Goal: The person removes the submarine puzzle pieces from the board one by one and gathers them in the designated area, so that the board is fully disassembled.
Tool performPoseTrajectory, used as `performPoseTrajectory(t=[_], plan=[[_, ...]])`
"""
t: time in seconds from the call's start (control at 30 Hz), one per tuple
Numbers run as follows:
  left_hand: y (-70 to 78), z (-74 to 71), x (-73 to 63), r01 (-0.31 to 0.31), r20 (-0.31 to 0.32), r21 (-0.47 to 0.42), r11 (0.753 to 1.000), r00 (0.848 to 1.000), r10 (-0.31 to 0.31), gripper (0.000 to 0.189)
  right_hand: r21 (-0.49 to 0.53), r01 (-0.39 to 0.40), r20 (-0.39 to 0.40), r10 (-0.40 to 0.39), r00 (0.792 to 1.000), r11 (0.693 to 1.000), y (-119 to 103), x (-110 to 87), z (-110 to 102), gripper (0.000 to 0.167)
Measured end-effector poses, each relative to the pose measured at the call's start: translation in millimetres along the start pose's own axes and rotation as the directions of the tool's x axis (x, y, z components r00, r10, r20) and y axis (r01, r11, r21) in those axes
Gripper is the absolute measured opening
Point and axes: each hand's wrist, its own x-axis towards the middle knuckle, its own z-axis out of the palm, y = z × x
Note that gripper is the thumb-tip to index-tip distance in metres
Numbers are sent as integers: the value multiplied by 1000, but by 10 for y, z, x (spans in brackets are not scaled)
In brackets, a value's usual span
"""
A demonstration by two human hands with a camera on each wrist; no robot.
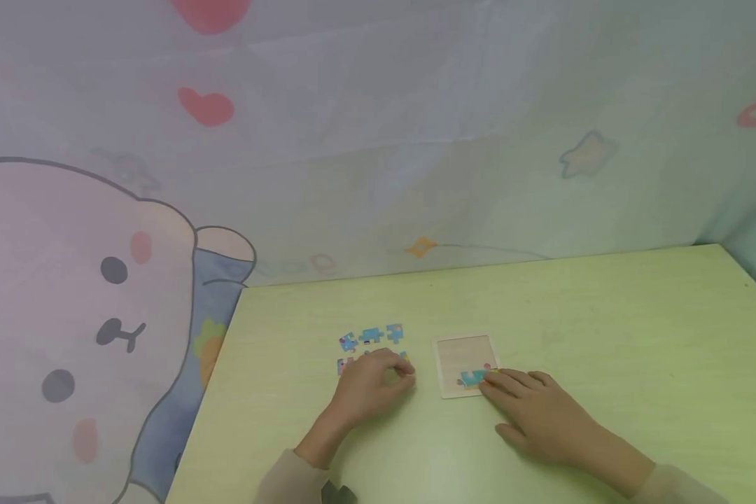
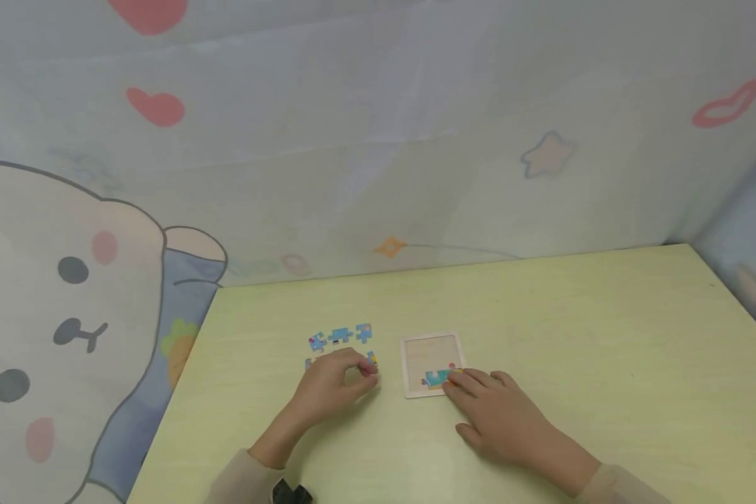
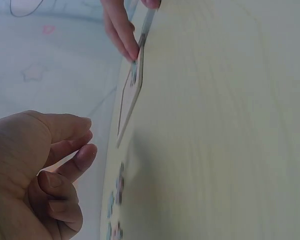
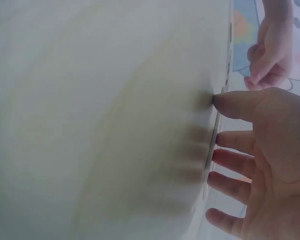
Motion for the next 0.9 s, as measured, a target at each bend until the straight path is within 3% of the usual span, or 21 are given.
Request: performPoseTrajectory(t=[0.3, 0.47, 0.67, 0.9], plan=[[275, 265, 259, -35, 61, -18, 999, 997, 36, 11, 25, 5, 17, -6, 1000, 1000, 29, -28, -32, 62], [332, 409, 362, -47, 82, 49, 998, 996, 43, 19, 22, 15, 17, -16, 1000, 1000, 34, -33, -34, 63], [375, 525, 428, -43, 114, 113, 993, 993, 30, 29, 27, 15, 32, -16, 999, 1000, 35, -42, -35, 64], [430, 598, 440, -36, 112, 154, 987, 994, 19, 29, 45, 18, 26, -19, 999, 999, 33, -53, -36, 64]])
